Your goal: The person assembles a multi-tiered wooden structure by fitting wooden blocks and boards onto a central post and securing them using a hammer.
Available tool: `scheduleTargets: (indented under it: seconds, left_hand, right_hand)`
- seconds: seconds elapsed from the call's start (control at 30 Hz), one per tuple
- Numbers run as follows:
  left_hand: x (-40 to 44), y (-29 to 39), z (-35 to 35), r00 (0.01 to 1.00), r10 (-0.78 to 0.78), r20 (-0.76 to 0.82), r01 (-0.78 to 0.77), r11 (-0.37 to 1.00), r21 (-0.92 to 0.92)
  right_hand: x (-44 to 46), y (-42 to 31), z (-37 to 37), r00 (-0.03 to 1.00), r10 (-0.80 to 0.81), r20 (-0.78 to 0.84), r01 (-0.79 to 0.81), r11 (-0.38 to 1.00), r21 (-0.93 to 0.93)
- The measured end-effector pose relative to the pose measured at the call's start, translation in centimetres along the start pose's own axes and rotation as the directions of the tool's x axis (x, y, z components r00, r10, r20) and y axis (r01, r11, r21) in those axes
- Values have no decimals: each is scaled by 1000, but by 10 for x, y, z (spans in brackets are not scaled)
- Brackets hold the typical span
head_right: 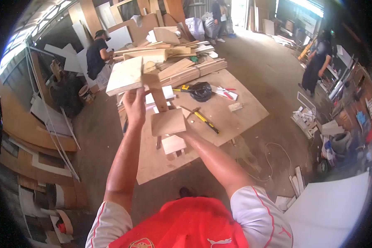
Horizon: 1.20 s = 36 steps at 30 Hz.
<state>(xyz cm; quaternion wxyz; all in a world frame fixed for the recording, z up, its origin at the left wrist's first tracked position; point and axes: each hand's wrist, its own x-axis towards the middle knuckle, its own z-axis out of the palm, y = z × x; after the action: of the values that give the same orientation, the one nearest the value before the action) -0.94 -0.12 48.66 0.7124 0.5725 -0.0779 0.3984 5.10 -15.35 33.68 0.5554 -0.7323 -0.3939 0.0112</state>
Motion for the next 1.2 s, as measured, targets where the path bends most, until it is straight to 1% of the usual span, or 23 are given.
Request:
scheduleTargets:
  seconds: [0.03,0.07,0.13,0.17,0.2,0.23,0.27,0.33,0.37,0.4,0.47,0.53,0.57,0.6,0.67,0.7,0.8,0.83,0.93,1.03,1.13,1.2]
  left_hand:
    - [4,-3,0,998,-38,-48,39,999,15]
    - [3,-5,0,995,-41,-87,41,999,5]
    - [9,-8,1,993,-50,-108,49,999,-10]
    - [10,-9,2,995,-17,-97,17,1000,-6]
    - [11,-6,4,996,15,-87,-15,1000,-1]
    - [9,-1,5,997,33,-67,-30,999,44]
    - [13,-8,-1,998,41,-43,-40,999,19]
    - [18,-14,-1,996,17,-88,-20,999,-31]
    - [21,-19,-6,995,-19,-100,17,1000,-13]
    - [24,-23,-5,994,4,-108,-9,999,-44]
    - [27,-23,-5,999,11,-52,-17,994,-109]
    - [27,-15,-3,1000,-25,-18,24,998,-54]
    - [30,-12,1,1000,2,-6,-3,991,-130]
    - [30,-7,0,998,-58,-18,58,998,10]
    - [34,-13,-5,999,-37,36,37,999,11]
    - [35,-14,-2,998,42,52,-36,994,-104]
    - [33,-12,-2,998,-8,62,13,997,-72]
    - [33,-16,-3,997,-5,76,13,993,-115]
    - [33,-22,-4,998,-20,67,26,995,-94]
    - [34,-26,0,999,22,42,-15,985,-171]
    - [30,-20,3,1000,-16,12,18,988,-153]
    - [33,-24,3,1000,0,31,5,986,-166]
  right_hand:
    - [-2,-1,3,1000,6,7,-6,1000,12]
    - [-3,0,4,1000,13,11,-13,1000,20]
    - [0,-3,6,998,54,14,-52,990,-128]
    - [-1,-9,6,996,86,-14,-87,993,-82]
    - [1,-13,7,993,113,-14,-114,988,-101]
    - [2,-5,10,997,80,-21,-82,986,-142]
    - [2,3,13,999,47,-22,-50,982,-181]
    - [0,7,15,997,-16,-75,-2,973,-229]
    - [3,7,18,994,-56,-92,31,968,-250]
    - [7,5,20,991,-78,-107,51,969,-240]
    - [12,2,22,983,-115,-145,82,972,-218]
    - [18,6,21,987,-81,-138,34,949,-313]
    - [17,9,23,989,-61,-137,7,932,-361]
    - [14,5,23,990,-53,-132,-3,919,-394]
    - [11,-4,19,992,-42,-122,-20,884,-467]
    - [10,-16,17,995,14,-98,-58,885,-462]
    - [9,-18,18,994,34,-108,-83,868,-490]
    - [9,-14,19,993,30,-117,-84,862,-500]
    - [8,1,23,990,14,-138,-84,852,-517]
    - [8,16,24,988,-3,-156,-81,844,-530]
    - [8,30,27,985,-20,-172,-77,839,-538]
    - [10,39,28,983,-37,-178,-67,839,-541]
